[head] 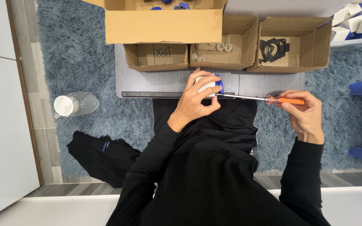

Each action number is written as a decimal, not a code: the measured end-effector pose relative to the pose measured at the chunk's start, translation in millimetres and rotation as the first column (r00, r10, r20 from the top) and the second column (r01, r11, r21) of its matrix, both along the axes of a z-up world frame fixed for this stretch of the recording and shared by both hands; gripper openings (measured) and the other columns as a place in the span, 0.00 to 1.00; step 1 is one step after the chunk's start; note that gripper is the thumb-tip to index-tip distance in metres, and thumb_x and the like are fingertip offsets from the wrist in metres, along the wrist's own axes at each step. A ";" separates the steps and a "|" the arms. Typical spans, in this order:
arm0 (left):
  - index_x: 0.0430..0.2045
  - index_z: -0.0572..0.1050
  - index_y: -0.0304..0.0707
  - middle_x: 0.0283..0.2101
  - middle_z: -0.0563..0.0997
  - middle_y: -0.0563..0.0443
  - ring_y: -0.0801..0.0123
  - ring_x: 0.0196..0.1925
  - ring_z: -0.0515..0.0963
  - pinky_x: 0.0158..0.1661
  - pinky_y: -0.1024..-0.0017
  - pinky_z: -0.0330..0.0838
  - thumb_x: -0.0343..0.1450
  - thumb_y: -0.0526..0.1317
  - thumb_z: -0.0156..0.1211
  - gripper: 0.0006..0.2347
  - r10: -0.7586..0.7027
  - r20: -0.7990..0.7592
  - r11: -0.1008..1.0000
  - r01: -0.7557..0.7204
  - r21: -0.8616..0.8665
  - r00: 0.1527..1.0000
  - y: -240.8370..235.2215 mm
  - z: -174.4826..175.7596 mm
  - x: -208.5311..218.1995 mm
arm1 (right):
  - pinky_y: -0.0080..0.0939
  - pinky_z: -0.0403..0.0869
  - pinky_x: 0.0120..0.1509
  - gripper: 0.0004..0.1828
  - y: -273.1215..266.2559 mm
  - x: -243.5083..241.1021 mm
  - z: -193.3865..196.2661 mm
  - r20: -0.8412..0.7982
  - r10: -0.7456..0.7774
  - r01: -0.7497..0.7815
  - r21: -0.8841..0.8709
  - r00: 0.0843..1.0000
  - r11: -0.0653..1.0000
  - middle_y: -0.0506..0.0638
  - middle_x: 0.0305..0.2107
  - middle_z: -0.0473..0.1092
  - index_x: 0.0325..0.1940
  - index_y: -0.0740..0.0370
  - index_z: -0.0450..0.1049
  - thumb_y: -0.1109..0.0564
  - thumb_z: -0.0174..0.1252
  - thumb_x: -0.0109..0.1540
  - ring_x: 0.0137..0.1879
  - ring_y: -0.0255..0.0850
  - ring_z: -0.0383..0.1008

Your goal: The person sits on a rug and assembles a white electrical socket with a blue cover using a screwdriver. They then pick up a blue electrical plug and use the screwdriver to adjust its internal components before placing it back in a box.

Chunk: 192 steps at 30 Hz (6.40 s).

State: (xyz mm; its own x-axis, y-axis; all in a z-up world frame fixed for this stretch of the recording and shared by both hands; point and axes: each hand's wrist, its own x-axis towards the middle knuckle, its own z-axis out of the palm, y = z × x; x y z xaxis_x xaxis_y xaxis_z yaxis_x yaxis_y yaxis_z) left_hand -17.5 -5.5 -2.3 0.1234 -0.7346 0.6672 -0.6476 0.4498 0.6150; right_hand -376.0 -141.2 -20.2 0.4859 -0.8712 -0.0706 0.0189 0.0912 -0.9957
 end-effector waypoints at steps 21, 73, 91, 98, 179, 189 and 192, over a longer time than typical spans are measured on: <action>0.42 0.81 0.40 0.56 0.82 0.47 0.46 0.62 0.77 0.70 0.36 0.71 0.66 0.26 0.69 0.13 -0.009 -0.044 1.000 0.007 -0.024 0.999 -2.1 -4.5 -0.6 | 0.42 0.88 0.66 0.09 -3.5 -12.5 -14.2 0.050 0.030 -0.027 -0.049 0.998 0.998 0.56 0.52 0.75 0.47 0.62 0.78 0.69 0.68 0.65 0.55 0.47 0.83; 0.63 0.76 0.49 0.66 0.76 0.41 0.49 0.67 0.75 0.62 0.51 0.66 0.76 0.51 0.70 0.21 0.046 0.465 0.954 -0.178 0.242 0.884 6.6 29.9 18.5 | 0.42 0.79 0.63 0.13 -11.8 52.8 27.3 -0.301 -0.082 -0.085 -0.504 0.950 0.860 0.60 0.48 0.79 0.52 0.70 0.82 0.66 0.73 0.65 0.55 0.47 0.79; 0.49 0.74 0.30 0.56 0.83 0.36 0.44 0.57 0.85 0.55 0.56 0.81 0.69 0.39 0.77 0.20 0.026 -0.014 0.993 -0.024 0.113 1.000 3.2 29.6 15.6 | 0.53 0.80 0.58 0.10 -6.0 85.9 33.0 -0.235 -0.254 0.000 -0.734 0.938 0.679 0.57 0.44 0.83 0.46 0.58 0.88 0.62 0.78 0.62 0.51 0.58 0.84; 0.48 0.71 0.33 0.55 0.82 0.38 0.45 0.57 0.85 0.56 0.57 0.82 0.68 0.39 0.79 0.22 0.022 -0.116 0.988 -0.003 0.157 0.993 1.9 19.2 28.7 | 0.54 0.79 0.59 0.10 -3.2 90.5 29.5 -0.250 -0.274 -0.009 -0.752 0.929 0.659 0.57 0.45 0.83 0.47 0.58 0.87 0.63 0.79 0.63 0.52 0.58 0.84; 0.58 0.68 0.27 0.65 0.77 0.28 0.51 0.60 0.84 0.55 0.61 0.83 0.73 0.31 0.68 0.20 -0.193 -0.777 0.811 0.543 0.218 0.600 52.1 57.5 24.6 | 0.49 0.80 0.52 0.04 60.1 179.1 107.8 0.003 0.060 -0.025 -0.883 0.998 0.469 0.49 0.41 0.82 0.43 0.61 0.83 0.64 0.63 0.70 0.43 0.49 0.83; 0.60 0.66 0.25 0.66 0.75 0.22 0.36 0.62 0.83 0.58 0.53 0.83 0.73 0.32 0.68 0.22 -0.199 -0.851 0.864 0.497 0.082 0.486 57.8 50.7 22.0 | 0.53 0.80 0.53 0.08 58.5 177.6 140.2 -0.003 0.132 -0.069 -0.866 0.991 0.495 0.56 0.50 0.82 0.54 0.63 0.82 0.61 0.63 0.71 0.49 0.55 0.83; 0.59 0.67 0.23 0.65 0.76 0.23 0.40 0.62 0.83 0.57 0.55 0.83 0.73 0.30 0.68 0.21 -0.207 -0.839 0.851 0.516 0.100 0.503 57.8 54.7 17.4 | 0.49 0.80 0.51 0.07 63.2 180.8 123.3 -0.015 0.149 -0.089 -0.861 0.989 0.501 0.53 0.45 0.82 0.51 0.62 0.84 0.63 0.64 0.70 0.45 0.51 0.83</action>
State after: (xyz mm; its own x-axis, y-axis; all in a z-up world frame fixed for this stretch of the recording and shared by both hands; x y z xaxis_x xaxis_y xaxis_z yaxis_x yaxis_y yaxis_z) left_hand -0.1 52.3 52.4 0.1457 -0.9728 0.1799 0.3326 0.2194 0.9172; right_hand -195.2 -78.0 103.2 0.5660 -0.4246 0.7067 0.1304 -0.8003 -0.5853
